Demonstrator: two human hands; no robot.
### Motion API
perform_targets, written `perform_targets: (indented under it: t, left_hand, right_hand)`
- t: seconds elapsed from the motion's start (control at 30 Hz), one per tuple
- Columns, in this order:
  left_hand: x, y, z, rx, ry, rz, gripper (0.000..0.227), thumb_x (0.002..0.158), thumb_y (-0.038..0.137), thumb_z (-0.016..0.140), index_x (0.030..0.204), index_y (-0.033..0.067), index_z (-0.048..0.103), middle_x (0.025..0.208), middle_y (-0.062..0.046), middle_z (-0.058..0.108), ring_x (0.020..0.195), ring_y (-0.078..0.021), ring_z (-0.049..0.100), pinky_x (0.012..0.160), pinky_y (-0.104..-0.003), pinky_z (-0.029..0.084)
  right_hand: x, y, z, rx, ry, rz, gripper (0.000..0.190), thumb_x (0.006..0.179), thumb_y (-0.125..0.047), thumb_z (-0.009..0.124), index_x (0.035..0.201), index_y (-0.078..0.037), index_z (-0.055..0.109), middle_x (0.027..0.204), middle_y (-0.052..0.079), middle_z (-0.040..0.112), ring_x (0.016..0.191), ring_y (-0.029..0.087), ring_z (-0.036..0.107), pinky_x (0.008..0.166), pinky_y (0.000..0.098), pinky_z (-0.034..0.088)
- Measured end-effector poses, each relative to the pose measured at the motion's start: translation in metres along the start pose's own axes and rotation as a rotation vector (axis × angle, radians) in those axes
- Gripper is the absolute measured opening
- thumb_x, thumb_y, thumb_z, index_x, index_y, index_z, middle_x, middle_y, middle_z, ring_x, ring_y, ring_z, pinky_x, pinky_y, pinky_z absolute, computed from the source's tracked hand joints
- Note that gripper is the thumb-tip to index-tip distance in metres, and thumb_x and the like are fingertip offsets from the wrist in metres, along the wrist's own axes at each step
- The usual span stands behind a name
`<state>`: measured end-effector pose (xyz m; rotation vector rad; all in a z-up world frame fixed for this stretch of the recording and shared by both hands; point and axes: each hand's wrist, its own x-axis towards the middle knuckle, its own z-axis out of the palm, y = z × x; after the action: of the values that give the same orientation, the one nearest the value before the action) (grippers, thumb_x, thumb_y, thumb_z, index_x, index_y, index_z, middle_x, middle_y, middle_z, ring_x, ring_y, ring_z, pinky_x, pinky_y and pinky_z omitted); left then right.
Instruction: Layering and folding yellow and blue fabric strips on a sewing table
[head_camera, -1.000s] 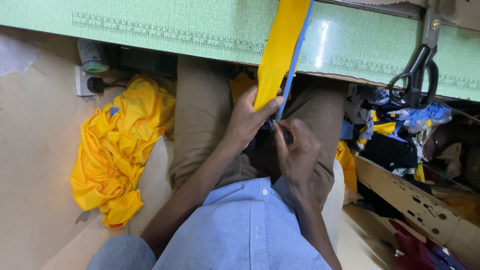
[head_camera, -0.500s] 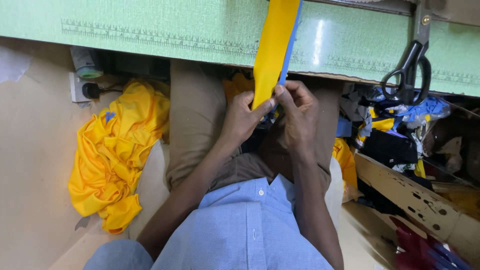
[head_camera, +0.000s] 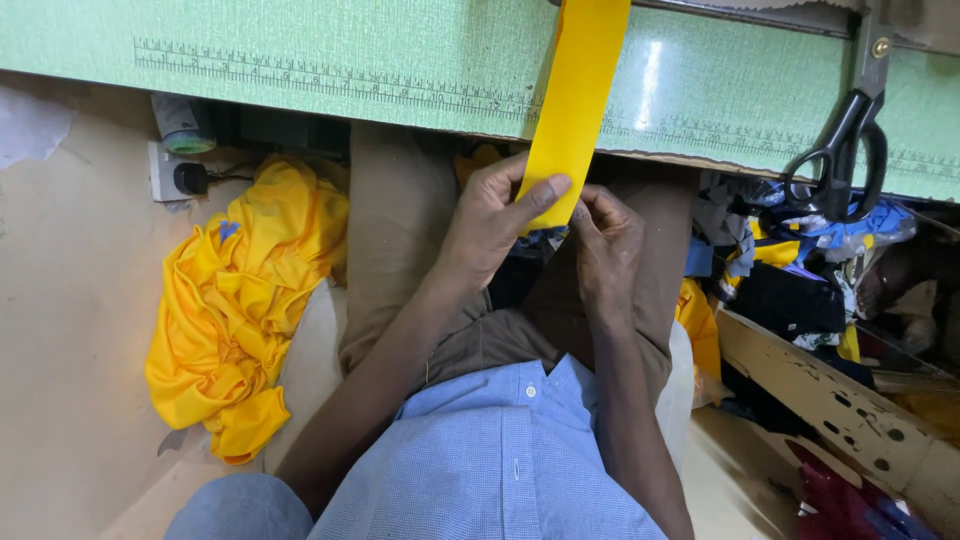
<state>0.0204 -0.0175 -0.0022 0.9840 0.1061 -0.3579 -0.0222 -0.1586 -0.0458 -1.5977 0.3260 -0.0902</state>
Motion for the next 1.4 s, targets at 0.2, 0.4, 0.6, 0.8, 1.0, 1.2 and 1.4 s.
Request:
perform_targets:
  t: [0.2,0.4,0.6,0.8,1.0,1.2,1.4]
  left_hand:
    - [0.001,-0.021,-0.009,0.35,0.066,0.164,0.019,0.092,0.024,0.079,0.091,0.0059,0.074,0.078,0.001,0.061,0.079,-0.0054,0.054,0.072,-0.023,0.05]
    - [0.003,-0.034,-0.015,0.445,0.104,0.216,0.023,0.093,0.027,0.078,0.083,0.008,0.071,0.074,0.001,0.051,0.076,-0.0076,0.049,0.069,-0.024,0.043]
    - [0.005,-0.031,-0.018,0.494,0.11,0.212,0.032,0.095,0.032,0.076,0.075,0.0095,0.065,0.069,0.002,0.048,0.07,-0.0071,0.049,0.061,-0.025,0.039]
    - [-0.002,-0.026,-0.02,0.508,0.114,0.12,0.042,0.088,0.04,0.08,0.063,0.0124,0.06,0.057,0.004,0.045,0.057,-0.0053,0.044,0.052,-0.024,0.033]
    - [-0.004,-0.03,-0.027,0.707,0.126,0.237,0.032,0.087,0.033,0.081,0.08,0.0052,0.069,0.065,-0.01,0.054,0.05,-0.024,0.056,0.049,-0.032,0.043]
    - [0.036,0.02,0.003,1.201,0.135,0.884,0.022,0.099,0.014,0.07,0.12,0.0052,0.065,0.104,-0.012,0.058,0.102,-0.0351,0.065,0.089,-0.041,0.057]
    - [0.103,0.038,-0.006,1.846,-0.278,0.929,0.071,0.097,0.05,0.095,0.141,0.0117,0.056,0.158,-0.005,0.036,0.147,-0.0324,0.021,0.111,-0.054,0.038]
  right_hand:
    - [0.021,0.041,-0.005,0.088,0.052,0.031,0.013,0.097,-0.002,0.073,0.109,0.003,0.073,0.084,0.01,0.068,0.083,0.013,0.061,0.083,0.0321,0.055]
    - [0.034,0.048,0.002,0.199,0.068,0.058,0.016,0.094,-0.007,0.08,0.107,0.0,0.074,0.084,0.008,0.069,0.08,0.012,0.061,0.079,0.0319,0.057]
    - [0.006,0.006,0.007,0.097,0.001,0.019,0.013,0.096,-0.004,0.073,0.107,0.001,0.076,0.085,0.009,0.069,0.088,0.013,0.059,0.084,0.0334,0.055]
    - [-0.015,-0.015,0.004,-0.061,-0.057,-0.092,0.019,0.102,-0.01,0.067,0.114,0.001,0.077,0.095,0.013,0.07,0.102,0.017,0.064,0.094,0.0384,0.053]
    - [-0.018,-0.009,0.009,-0.044,0.022,-0.107,0.016,0.101,-0.009,0.069,0.109,0.003,0.077,0.092,0.012,0.067,0.097,0.015,0.059,0.089,0.0365,0.052]
    - [-0.019,-0.011,0.011,-0.152,0.023,-0.202,0.016,0.102,-0.007,0.066,0.112,0.002,0.076,0.104,0.013,0.059,0.104,0.018,0.055,0.096,0.0403,0.049]
    - [-0.034,-0.042,0.022,-0.18,0.047,0.088,0.022,0.102,-0.027,0.061,0.104,-0.006,0.067,0.074,0.004,0.065,0.061,0.008,0.06,0.057,0.022,0.047]
